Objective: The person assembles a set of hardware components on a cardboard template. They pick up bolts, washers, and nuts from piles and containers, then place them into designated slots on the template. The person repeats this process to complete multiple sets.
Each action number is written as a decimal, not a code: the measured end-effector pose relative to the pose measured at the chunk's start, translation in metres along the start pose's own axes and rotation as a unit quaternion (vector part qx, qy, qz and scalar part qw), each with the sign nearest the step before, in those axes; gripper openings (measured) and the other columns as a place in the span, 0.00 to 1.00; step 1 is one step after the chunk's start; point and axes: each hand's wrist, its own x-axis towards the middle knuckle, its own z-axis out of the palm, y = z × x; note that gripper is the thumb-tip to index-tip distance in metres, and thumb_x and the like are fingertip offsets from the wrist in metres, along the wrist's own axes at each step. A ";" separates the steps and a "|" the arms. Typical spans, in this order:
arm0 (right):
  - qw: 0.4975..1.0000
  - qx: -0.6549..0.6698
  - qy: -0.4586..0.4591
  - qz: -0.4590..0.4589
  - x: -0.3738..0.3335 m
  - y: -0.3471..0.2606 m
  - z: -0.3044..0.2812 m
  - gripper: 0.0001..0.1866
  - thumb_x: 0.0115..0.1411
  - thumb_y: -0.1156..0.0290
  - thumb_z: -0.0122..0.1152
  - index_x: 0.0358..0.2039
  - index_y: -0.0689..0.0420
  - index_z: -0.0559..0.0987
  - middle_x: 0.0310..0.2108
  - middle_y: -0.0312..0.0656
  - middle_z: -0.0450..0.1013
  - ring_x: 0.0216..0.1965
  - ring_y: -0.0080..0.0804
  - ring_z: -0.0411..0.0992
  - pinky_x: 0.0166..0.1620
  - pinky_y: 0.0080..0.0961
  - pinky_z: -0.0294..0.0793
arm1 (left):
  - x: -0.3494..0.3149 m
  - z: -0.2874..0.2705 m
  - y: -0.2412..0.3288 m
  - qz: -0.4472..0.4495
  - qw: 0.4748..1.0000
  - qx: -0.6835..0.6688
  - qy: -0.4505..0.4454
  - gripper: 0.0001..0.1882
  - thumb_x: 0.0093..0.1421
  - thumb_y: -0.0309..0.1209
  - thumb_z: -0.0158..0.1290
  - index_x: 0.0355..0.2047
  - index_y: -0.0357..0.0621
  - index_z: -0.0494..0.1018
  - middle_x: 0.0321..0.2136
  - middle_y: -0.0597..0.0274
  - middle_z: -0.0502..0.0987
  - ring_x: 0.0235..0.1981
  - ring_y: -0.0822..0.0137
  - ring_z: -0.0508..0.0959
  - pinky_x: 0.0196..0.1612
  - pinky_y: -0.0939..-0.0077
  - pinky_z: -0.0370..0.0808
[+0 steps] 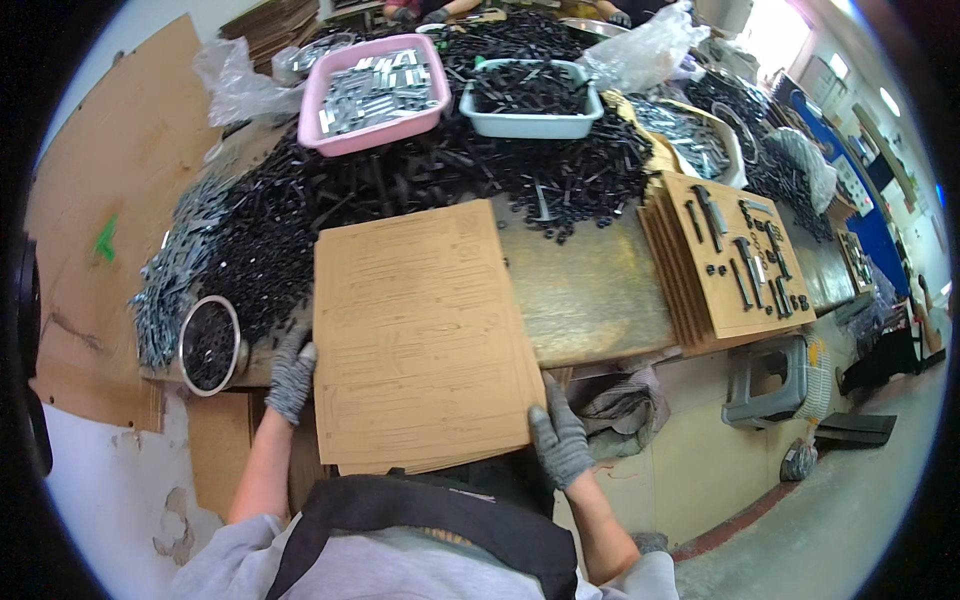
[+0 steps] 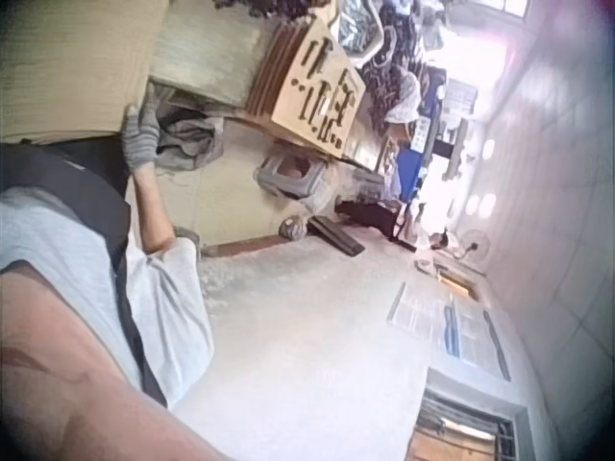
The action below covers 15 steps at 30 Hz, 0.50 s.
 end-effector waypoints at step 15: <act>0.970 -0.217 -0.109 0.015 -0.033 -0.034 0.023 0.43 0.60 0.58 0.53 0.66 0.64 0.41 0.52 0.68 0.64 0.55 0.56 0.66 0.55 0.35 0.66 | -0.012 0.006 0.023 -0.006 0.998 -0.012 -0.066 0.35 0.55 0.25 0.50 0.64 0.36 0.53 0.63 0.47 0.56 0.65 0.57 0.55 0.66 0.70 0.52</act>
